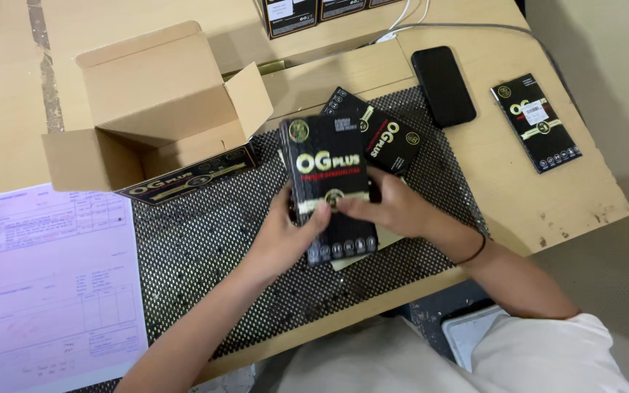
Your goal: The person takes a replacement screen out of its box and protective sleeve, removes a serial number sticker from a sheet and applies it to the back of the screen component, and then uses a pen to write on the sticker.
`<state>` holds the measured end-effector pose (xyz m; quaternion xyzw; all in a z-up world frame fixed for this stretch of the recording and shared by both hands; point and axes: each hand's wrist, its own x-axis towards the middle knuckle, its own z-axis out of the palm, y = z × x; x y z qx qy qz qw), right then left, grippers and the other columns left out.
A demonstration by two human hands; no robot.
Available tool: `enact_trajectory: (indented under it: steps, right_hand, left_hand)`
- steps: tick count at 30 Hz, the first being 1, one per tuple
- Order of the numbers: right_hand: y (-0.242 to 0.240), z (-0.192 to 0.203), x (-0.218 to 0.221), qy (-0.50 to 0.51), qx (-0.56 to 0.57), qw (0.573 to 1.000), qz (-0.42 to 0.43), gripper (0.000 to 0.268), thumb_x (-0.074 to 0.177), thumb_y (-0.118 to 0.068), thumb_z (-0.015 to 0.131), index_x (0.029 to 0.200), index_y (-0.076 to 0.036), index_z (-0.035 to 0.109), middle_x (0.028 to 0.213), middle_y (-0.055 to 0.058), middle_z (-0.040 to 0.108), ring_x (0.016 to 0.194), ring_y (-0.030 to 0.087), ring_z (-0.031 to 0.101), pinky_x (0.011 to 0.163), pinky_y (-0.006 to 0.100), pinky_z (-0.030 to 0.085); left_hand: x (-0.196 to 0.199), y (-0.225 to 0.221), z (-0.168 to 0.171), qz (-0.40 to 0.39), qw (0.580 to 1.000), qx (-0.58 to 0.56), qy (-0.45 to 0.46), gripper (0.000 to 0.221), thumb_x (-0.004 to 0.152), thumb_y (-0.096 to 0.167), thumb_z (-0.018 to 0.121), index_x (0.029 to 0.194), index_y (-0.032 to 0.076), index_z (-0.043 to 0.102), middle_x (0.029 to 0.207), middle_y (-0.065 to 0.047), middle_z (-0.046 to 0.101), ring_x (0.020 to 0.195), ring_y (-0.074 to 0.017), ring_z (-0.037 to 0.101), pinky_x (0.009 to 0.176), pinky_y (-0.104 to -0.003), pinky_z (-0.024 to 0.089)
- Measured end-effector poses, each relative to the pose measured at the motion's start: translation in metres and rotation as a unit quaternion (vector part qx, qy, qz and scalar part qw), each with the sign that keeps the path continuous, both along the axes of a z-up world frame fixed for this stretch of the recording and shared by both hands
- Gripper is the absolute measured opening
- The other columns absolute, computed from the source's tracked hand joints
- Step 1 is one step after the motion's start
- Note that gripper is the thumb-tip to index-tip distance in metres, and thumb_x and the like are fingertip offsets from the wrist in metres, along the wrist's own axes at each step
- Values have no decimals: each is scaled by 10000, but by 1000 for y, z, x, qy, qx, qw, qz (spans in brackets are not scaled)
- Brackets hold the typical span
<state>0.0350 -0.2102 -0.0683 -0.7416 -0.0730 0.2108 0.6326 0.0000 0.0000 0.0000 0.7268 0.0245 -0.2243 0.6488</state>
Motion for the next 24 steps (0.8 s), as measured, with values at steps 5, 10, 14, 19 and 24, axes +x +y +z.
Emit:
enact_trajectory:
  steps: [5,10,14,19,24]
  right_hand:
    - [33,62,47,-17,-54,998,-33,710,873,-471,708,1330,63,605,1297,233,654,1258,323,588,1038,455,511]
    - [61,64,103,10,-171,985,-35,792,829,-687,690,1256,-19,691,1250,158,716,1200,261,672,798,383,593]
    - [78,58,124,-10,-271,963,-8,804,797,-786,616,1192,-99,751,1266,136,723,1302,302,621,1049,425,505]
    - [75,28,153,-54,-340,938,28,780,808,-837,565,943,-101,786,1102,164,754,1203,351,660,993,440,505]
    - [74,24,145,-63,-301,952,1,650,848,-735,626,879,-99,762,781,100,731,941,275,742,836,372,533]
  left_hand:
    - [36,-12,6,88,994,-56,-28,1084,897,583,652,1555,-161,217,1499,-407,373,1435,-505,409,1130,-554,426]
    - [63,-12,9,135,987,-81,-20,1070,974,584,559,1558,-170,74,1583,-407,184,1522,-510,213,1238,-594,238]
    - [68,-14,2,255,962,-95,-24,989,961,568,593,1517,-175,251,1505,-378,364,1491,-490,319,1210,-556,313]
    - [80,-6,-19,309,947,-78,-37,964,957,558,626,1500,-169,301,1488,-379,383,1487,-495,320,1214,-561,299]
    - [87,11,-35,286,947,-50,-135,841,1031,405,629,1575,-98,232,1580,-350,320,1520,-478,260,1231,-557,271]
